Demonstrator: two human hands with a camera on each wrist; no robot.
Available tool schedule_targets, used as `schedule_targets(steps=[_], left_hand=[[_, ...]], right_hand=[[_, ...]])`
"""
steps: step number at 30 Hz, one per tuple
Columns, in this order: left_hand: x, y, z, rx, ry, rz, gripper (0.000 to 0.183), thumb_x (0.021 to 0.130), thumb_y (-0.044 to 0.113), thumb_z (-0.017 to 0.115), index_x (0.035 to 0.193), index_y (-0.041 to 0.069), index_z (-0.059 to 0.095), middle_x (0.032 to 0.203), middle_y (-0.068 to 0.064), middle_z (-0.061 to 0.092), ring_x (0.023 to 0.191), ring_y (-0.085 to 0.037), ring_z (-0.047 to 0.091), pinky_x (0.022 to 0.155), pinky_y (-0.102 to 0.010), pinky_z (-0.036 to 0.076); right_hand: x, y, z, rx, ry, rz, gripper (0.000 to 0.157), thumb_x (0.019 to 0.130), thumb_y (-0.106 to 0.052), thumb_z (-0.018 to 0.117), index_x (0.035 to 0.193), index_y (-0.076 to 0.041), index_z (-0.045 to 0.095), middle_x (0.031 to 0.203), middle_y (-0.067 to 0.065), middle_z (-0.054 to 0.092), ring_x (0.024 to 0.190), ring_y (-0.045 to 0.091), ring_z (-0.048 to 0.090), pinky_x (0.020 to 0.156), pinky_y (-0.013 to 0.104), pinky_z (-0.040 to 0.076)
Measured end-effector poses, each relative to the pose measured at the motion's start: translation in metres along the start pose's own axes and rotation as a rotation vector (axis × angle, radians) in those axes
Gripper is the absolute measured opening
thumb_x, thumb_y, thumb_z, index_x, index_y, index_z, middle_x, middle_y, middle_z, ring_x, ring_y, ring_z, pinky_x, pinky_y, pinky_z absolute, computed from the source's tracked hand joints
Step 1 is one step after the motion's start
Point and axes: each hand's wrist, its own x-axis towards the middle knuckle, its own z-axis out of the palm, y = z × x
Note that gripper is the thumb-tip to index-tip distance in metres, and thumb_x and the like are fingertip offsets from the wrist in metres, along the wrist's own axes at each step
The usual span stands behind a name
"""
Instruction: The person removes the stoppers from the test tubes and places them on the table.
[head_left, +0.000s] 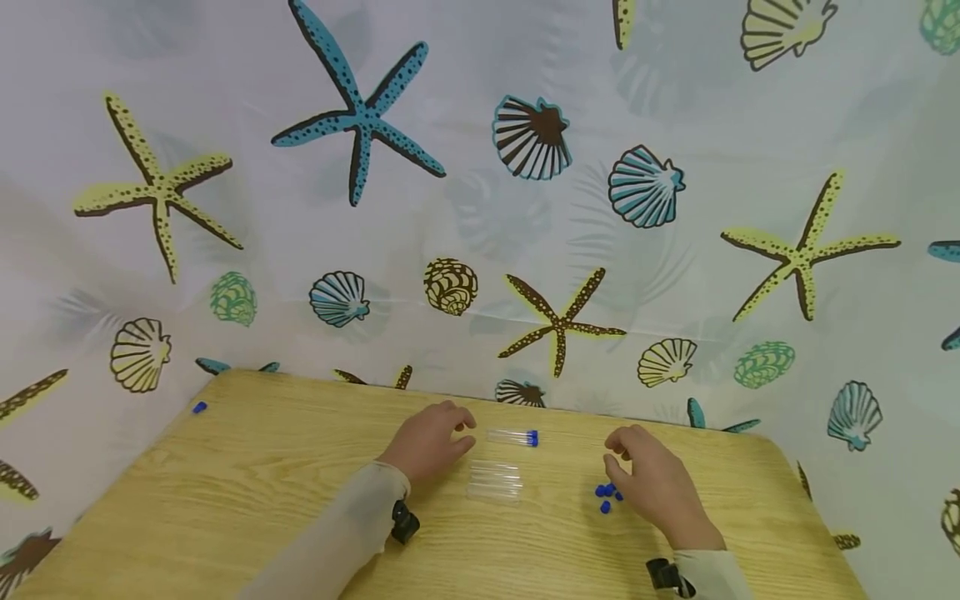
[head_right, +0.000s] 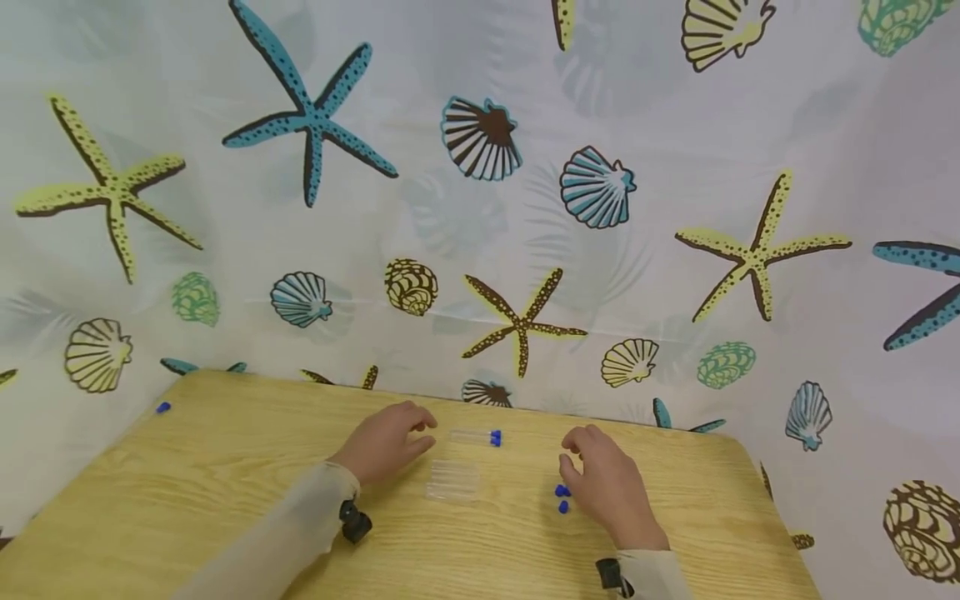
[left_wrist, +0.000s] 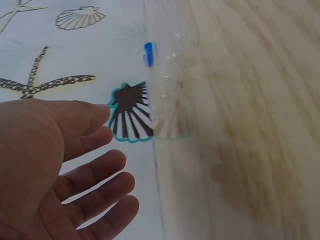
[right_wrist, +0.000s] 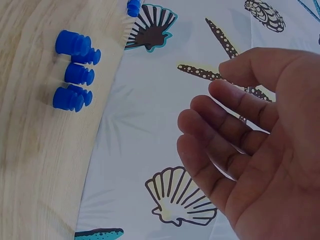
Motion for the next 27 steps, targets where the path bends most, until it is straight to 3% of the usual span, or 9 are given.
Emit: schedule_targets(steps=[6, 10, 18, 27], left_hand=[[0.021, 0.007, 0.014, 0.016, -0.077, 0.035, 0.017, 0.102, 0.025, 0.067, 0.115, 0.017, 0.076, 0.103, 0.003, 0.067, 0.094, -0.015, 0.065, 0.083, -0.038, 0.056], [0.03, 0.01, 0.02, 0.023, -0.091, 0.037, 0.016, 0.1, 0.022, 0.069, 0.114, 0.016, 0.076, 0.1, 0.002, 0.067, 0.092, -0.016, 0.065, 0.08, -0.038, 0.056], [0.037, 0.004, 0.03, -0.006, -0.082, -0.006, 0.015, 0.101, 0.018, 0.068, 0.113, 0.016, 0.077, 0.1, 0.0, 0.07, 0.089, -0.017, 0.066, 0.079, -0.039, 0.057], [0.039, 0.005, 0.028, -0.017, -0.067, 0.001, 0.015, 0.1, 0.014, 0.065, 0.108, 0.015, 0.078, 0.099, 0.0, 0.072, 0.086, -0.017, 0.066, 0.077, -0.039, 0.058]], right_hand=[[-0.001, 0.0, 0.0, 0.011, -0.02, 0.006, 0.014, 0.1, -0.018, 0.068, 0.112, -0.011, 0.07, 0.102, -0.001, 0.063, 0.098, 0.024, 0.066, 0.078, 0.041, 0.057], [0.0, -0.001, 0.001, 0.014, -0.025, 0.004, 0.013, 0.1, -0.018, 0.068, 0.112, -0.011, 0.07, 0.102, -0.001, 0.063, 0.098, 0.023, 0.066, 0.079, 0.041, 0.057], [0.002, -0.001, 0.004, 0.044, -0.089, -0.009, 0.017, 0.099, -0.016, 0.071, 0.115, -0.013, 0.07, 0.11, 0.001, 0.064, 0.103, 0.023, 0.066, 0.086, 0.043, 0.057], [0.002, 0.0, 0.009, 0.052, -0.117, -0.042, 0.016, 0.098, -0.015, 0.073, 0.114, -0.013, 0.07, 0.109, 0.0, 0.063, 0.1, 0.021, 0.065, 0.084, 0.041, 0.056]])
